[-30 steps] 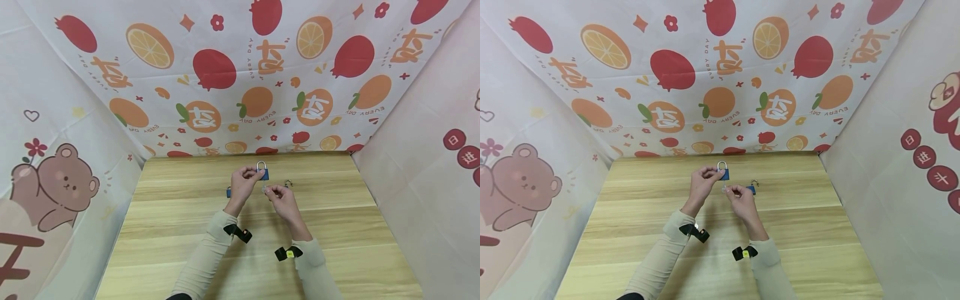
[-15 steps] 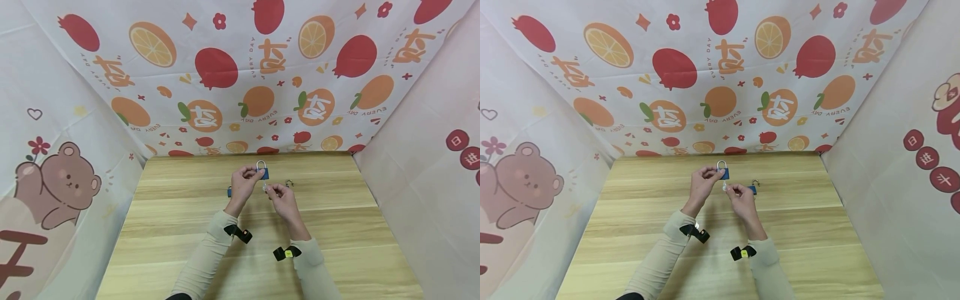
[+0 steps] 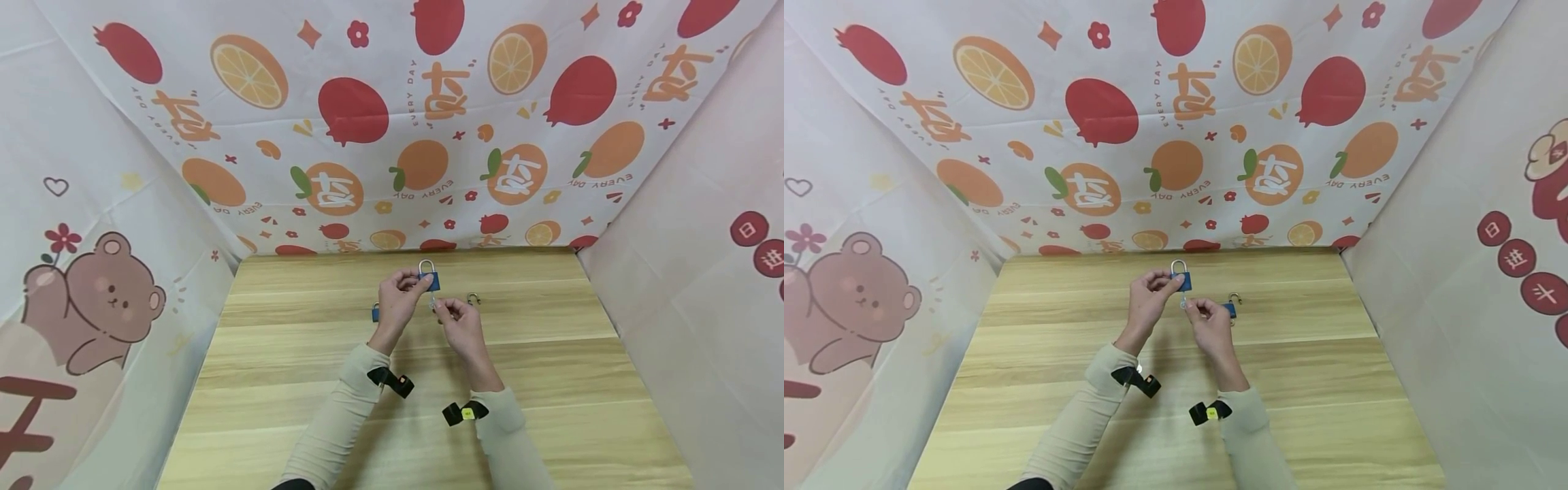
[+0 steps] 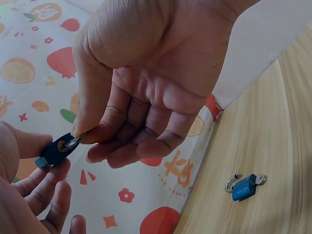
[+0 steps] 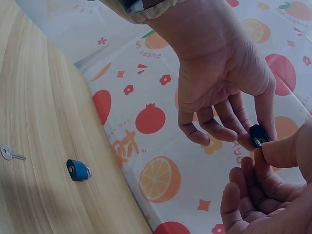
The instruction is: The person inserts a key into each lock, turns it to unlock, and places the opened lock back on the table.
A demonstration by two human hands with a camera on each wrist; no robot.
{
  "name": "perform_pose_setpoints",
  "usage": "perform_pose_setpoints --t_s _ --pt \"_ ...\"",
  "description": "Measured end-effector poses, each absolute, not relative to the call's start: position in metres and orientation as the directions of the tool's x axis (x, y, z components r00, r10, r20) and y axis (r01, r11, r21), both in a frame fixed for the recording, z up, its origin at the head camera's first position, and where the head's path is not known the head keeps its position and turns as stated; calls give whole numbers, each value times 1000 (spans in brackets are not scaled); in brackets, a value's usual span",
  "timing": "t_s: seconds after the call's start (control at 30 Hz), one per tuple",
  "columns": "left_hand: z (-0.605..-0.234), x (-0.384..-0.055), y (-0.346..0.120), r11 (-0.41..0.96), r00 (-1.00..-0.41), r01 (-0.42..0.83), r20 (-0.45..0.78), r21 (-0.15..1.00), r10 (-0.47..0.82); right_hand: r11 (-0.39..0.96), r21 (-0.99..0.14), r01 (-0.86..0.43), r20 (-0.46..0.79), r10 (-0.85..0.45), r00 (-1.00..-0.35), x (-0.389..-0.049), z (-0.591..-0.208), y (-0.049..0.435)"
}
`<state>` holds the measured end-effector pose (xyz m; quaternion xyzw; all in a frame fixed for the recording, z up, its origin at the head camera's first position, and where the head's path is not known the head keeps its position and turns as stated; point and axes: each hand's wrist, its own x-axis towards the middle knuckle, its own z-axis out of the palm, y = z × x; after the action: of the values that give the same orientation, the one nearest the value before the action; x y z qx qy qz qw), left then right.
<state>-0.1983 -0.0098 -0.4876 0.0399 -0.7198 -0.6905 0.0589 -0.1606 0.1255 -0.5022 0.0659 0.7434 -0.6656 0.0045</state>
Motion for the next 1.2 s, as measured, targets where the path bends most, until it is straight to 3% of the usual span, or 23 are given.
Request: perform_pose_setpoints --t_s 0.93,1.2 --pt "-498 -189 -8 84 -988 70 81 994 -133 46 -989 141 -134 133 -982 -165 -504 120" --pt "-500 -192 -9 41 -988 47 52 998 -145 179 -980 87 -71 93 -993 -164 -502 124"
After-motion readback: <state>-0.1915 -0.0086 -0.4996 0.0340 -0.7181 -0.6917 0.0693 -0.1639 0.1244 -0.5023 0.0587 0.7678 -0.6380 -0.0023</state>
